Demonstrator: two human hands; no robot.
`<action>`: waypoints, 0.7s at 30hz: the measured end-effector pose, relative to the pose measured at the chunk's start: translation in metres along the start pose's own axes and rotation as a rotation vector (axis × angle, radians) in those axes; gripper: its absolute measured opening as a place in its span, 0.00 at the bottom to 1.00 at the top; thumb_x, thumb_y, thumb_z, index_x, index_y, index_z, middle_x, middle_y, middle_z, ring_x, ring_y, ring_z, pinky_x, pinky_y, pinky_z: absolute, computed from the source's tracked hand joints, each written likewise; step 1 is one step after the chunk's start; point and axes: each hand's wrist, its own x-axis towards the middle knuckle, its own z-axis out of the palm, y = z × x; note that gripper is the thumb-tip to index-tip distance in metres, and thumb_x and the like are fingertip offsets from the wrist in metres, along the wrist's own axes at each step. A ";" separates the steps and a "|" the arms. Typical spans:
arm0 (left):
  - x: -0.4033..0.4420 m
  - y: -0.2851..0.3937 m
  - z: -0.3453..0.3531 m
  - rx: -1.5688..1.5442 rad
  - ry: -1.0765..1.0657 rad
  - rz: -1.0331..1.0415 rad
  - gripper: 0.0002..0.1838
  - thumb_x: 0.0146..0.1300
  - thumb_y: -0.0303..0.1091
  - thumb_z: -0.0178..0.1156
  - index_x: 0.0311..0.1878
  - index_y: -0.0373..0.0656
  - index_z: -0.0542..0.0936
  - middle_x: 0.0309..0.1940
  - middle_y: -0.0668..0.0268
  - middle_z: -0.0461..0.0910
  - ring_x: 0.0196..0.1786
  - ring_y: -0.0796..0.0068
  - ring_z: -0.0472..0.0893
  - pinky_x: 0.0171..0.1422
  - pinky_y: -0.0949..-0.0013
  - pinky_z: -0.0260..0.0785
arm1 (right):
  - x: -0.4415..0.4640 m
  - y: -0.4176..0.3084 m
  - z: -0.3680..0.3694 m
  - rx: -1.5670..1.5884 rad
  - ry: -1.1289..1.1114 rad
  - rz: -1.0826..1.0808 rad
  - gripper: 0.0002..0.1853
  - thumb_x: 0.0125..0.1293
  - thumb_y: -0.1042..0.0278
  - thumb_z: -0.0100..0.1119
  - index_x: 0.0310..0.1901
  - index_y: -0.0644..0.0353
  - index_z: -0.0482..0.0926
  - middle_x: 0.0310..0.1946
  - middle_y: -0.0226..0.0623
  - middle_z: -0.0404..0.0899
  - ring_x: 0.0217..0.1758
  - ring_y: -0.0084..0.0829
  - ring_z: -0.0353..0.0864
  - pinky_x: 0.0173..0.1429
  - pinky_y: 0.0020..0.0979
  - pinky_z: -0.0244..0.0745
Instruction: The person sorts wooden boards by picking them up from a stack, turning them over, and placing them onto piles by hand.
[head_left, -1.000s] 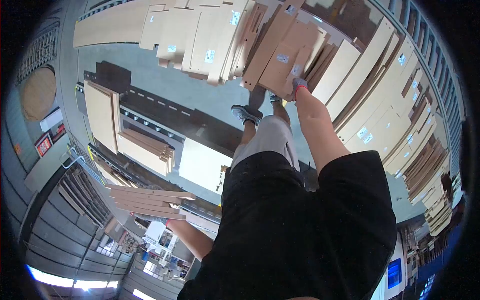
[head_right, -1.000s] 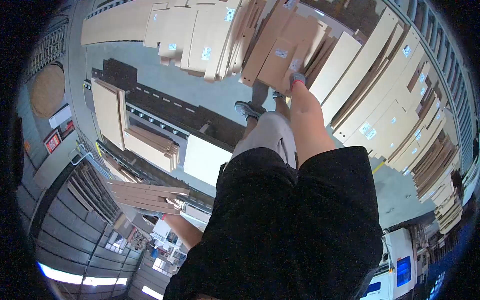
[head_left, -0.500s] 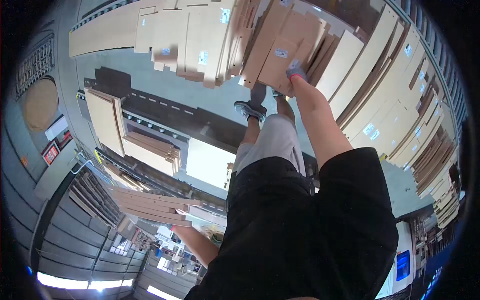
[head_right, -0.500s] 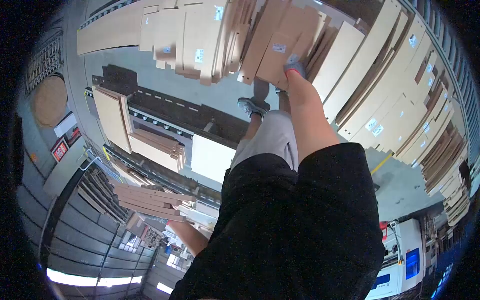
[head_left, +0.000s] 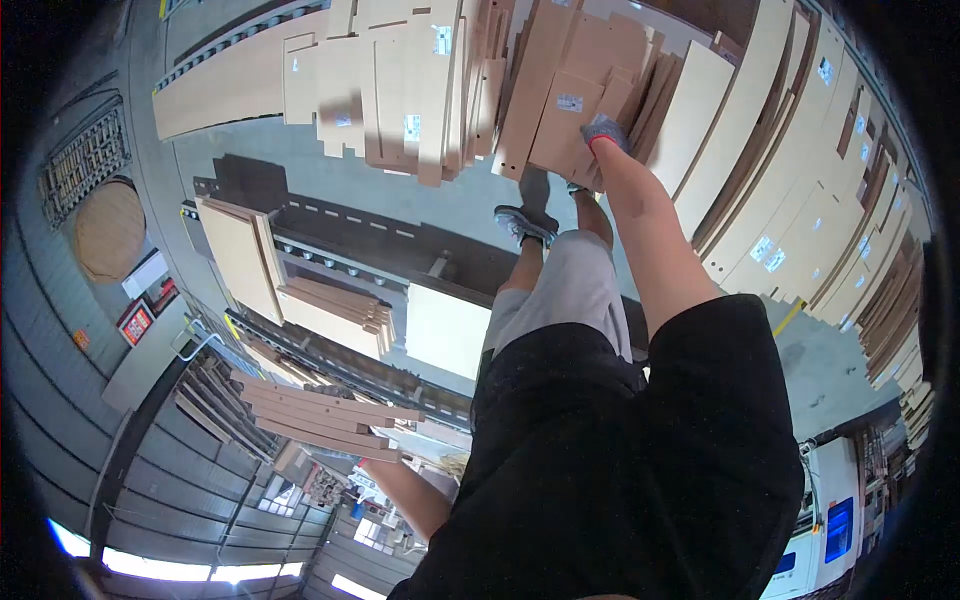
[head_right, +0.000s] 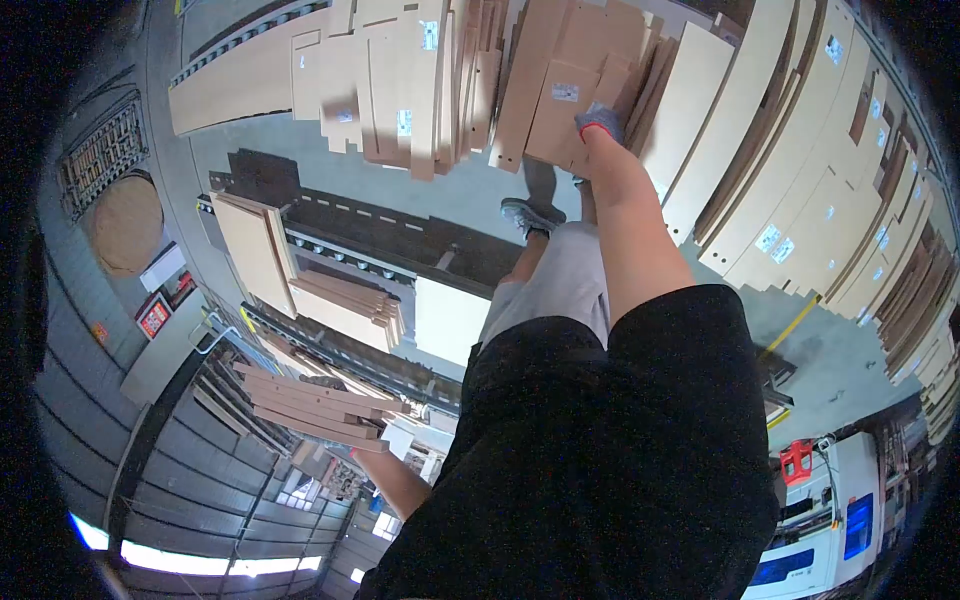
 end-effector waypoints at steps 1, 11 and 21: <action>0.001 0.000 -0.001 0.006 -0.005 0.000 0.36 0.75 0.62 0.44 0.77 0.49 0.66 0.73 0.55 0.68 0.70 0.52 0.73 0.72 0.45 0.70 | 0.005 0.002 0.000 -0.015 -0.007 0.020 0.28 0.62 0.47 0.61 0.61 0.53 0.81 0.64 0.50 0.78 0.67 0.49 0.78 0.70 0.46 0.75; 0.017 0.000 0.003 -0.042 -0.079 0.020 0.37 0.75 0.63 0.44 0.77 0.48 0.66 0.73 0.56 0.68 0.70 0.52 0.73 0.72 0.45 0.70 | 0.019 0.024 0.047 0.200 0.267 0.118 0.35 0.61 0.44 0.61 0.69 0.51 0.72 0.70 0.49 0.72 0.71 0.52 0.74 0.70 0.47 0.74; 0.085 -0.035 0.001 -0.339 -0.324 -0.020 0.37 0.74 0.63 0.43 0.77 0.48 0.66 0.73 0.56 0.68 0.70 0.52 0.73 0.72 0.45 0.69 | -0.128 -0.031 0.047 0.043 -0.135 -0.296 0.25 0.68 0.48 0.56 0.52 0.61 0.84 0.53 0.60 0.82 0.61 0.54 0.80 0.62 0.44 0.77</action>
